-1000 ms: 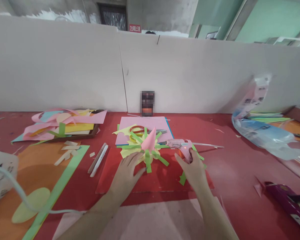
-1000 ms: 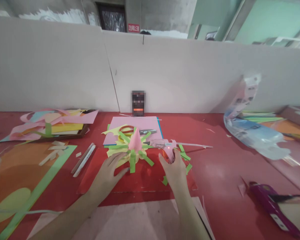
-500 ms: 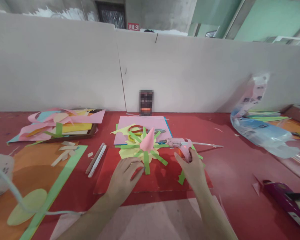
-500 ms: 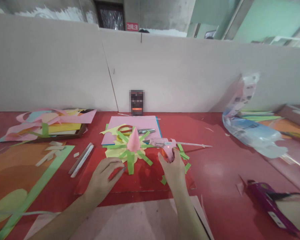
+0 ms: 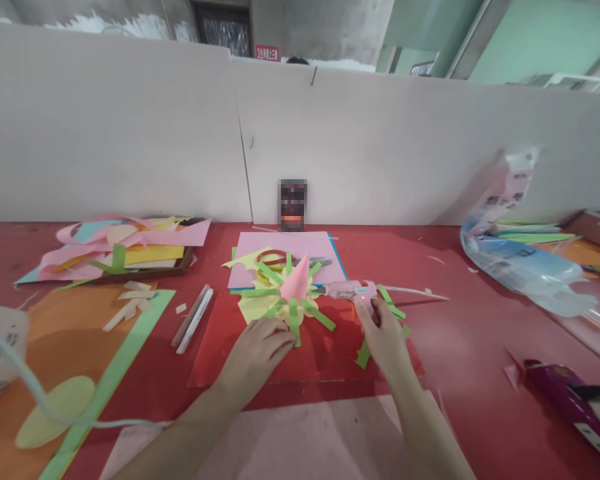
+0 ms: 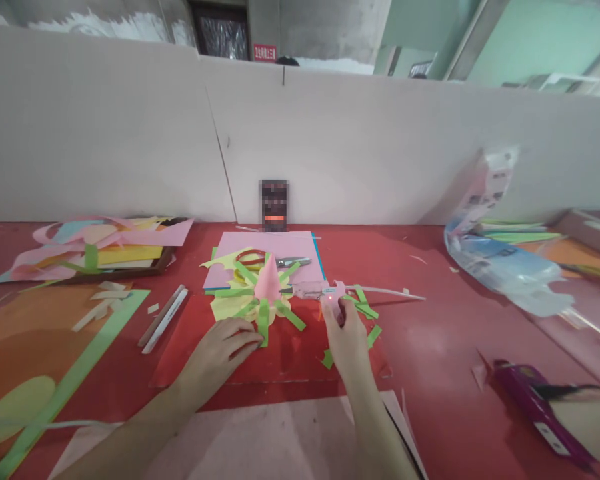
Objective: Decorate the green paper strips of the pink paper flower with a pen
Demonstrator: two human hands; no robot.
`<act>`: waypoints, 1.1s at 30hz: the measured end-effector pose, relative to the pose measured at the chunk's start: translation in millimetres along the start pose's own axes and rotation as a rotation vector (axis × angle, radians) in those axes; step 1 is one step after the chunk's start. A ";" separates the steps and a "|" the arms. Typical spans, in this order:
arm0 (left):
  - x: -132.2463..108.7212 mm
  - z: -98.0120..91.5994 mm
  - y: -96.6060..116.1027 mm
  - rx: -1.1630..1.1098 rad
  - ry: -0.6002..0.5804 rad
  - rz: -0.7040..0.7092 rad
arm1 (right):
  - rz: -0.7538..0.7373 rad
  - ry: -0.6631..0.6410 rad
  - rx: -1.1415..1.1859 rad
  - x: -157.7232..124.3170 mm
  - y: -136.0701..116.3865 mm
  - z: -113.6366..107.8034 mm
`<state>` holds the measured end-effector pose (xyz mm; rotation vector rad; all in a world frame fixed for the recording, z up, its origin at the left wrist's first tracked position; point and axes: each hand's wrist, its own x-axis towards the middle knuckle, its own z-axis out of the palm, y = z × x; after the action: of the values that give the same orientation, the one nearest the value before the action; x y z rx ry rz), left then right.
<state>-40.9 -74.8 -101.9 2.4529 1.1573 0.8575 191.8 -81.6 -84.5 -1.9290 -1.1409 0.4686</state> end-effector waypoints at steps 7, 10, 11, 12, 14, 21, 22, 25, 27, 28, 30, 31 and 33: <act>-0.5 0.9 -2.1 0.006 -0.047 -0.029 | -0.050 -0.091 0.012 -2.8 -1.2 1.2; -0.5 0.7 -2.7 -0.010 -0.054 -0.044 | -0.046 -0.133 -0.047 -4.3 0.0 2.8; -0.5 0.8 -2.9 -0.012 -0.056 -0.047 | -0.052 -0.148 -0.072 -4.7 0.8 3.5; -0.4 0.8 -3.0 -0.012 -0.057 -0.049 | -0.061 -0.164 -0.098 -5.2 1.5 4.2; -0.3 0.9 -3.1 -0.008 -0.058 -0.048 | -0.085 -0.185 -0.142 -6.5 2.5 5.7; 0.4 0.9 -2.3 0.001 -0.054 -0.029 | -0.099 -0.257 -0.230 -10.6 0.4 6.9; 0.3 1.1 -2.4 0.001 -0.055 -0.025 | -0.104 -0.272 -0.222 -10.5 0.3 6.4; -0.3 2.0 -3.3 0.000 -0.050 -0.015 | -0.134 -0.301 -0.201 -10.3 0.3 4.9; -0.6 2.8 -4.2 -0.001 -0.049 -0.009 | -0.127 -0.296 -0.210 -10.5 0.2 4.5; -0.7 3.2 -4.5 -0.002 -0.050 -0.007 | -0.119 -0.293 -0.218 -10.7 -0.1 4.5; -0.8 3.3 -4.6 -0.002 -0.052 -0.011 | -0.107 -0.279 -0.233 -11.1 -0.6 5.0; -0.8 3.1 -4.4 -0.002 -0.053 -0.016 | -0.105 -0.268 -0.243 -11.2 -0.8 5.3; -0.6 2.3 -3.7 -0.003 -0.057 -0.026 | -0.110 -0.252 -0.254 -11.1 -0.9 6.1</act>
<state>-41.9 -73.0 -105.7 2.4383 1.1647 0.7761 181.6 -88.0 -88.3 -2.0500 -1.5237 0.5386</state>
